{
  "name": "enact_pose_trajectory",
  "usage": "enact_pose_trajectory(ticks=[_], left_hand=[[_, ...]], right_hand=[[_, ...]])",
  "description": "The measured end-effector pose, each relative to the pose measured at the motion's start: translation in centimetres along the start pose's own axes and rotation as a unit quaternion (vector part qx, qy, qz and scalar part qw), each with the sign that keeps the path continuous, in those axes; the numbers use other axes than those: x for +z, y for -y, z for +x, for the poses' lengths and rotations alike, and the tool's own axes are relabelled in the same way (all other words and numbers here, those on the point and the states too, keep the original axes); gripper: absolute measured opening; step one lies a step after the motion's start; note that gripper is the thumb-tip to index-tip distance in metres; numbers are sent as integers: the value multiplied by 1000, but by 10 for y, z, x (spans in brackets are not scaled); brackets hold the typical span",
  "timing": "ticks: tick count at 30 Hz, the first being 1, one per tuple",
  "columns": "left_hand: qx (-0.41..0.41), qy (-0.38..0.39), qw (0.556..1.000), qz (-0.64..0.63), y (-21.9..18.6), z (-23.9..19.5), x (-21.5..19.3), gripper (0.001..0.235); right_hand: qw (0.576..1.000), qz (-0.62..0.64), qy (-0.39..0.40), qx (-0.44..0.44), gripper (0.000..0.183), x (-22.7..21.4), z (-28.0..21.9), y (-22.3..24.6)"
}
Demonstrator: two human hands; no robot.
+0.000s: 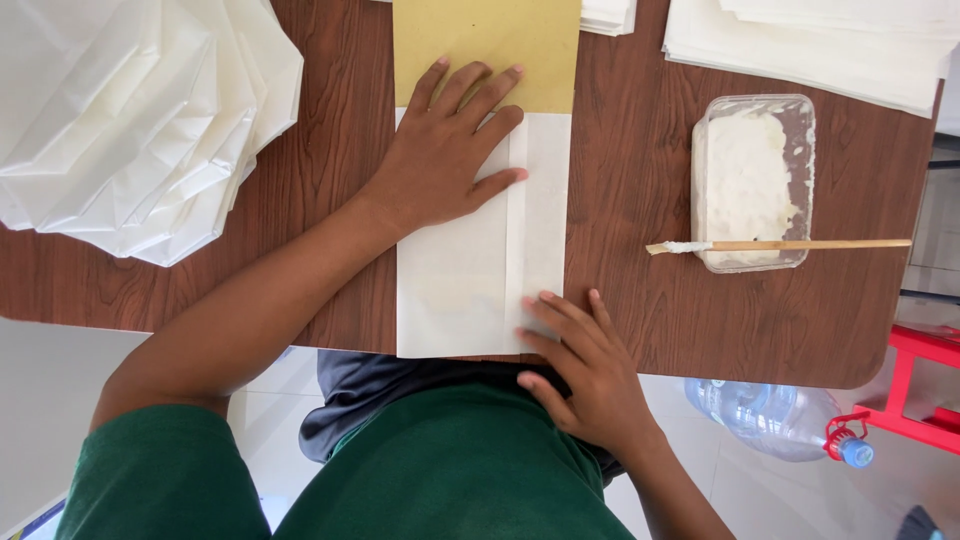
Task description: Manually assembling paper bags by folding paper around a template and applying glue with a brush.
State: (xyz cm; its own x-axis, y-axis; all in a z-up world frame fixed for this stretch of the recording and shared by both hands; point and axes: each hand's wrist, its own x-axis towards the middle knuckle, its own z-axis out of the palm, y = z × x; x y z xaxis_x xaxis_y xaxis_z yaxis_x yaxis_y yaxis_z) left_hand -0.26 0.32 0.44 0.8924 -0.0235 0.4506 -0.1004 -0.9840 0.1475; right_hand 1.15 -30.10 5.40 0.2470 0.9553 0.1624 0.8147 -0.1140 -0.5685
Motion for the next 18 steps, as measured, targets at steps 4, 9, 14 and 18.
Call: enact_pose_trajectory(ticks=[4, 9, 14, 18], left_hand=[[-14, 13, 999, -30, -1, 3, -6, 30], [-19, 4, 1000, 0, 1, 3, -3, 45], [-12, -1, 1000, -2, 5, 5, -4, 60], [-1, -16, 1000, 12, 4, 5, -6, 43]], right_hand=[[994, -51, -97, 26, 24, 0, 32, 11], [962, -130, -133, 201, 55, -9, 88, 18], [941, -223, -82, 239, 84, 5, 122, -8], [933, -117, -39, 337, 74, -13, 126, -12]])
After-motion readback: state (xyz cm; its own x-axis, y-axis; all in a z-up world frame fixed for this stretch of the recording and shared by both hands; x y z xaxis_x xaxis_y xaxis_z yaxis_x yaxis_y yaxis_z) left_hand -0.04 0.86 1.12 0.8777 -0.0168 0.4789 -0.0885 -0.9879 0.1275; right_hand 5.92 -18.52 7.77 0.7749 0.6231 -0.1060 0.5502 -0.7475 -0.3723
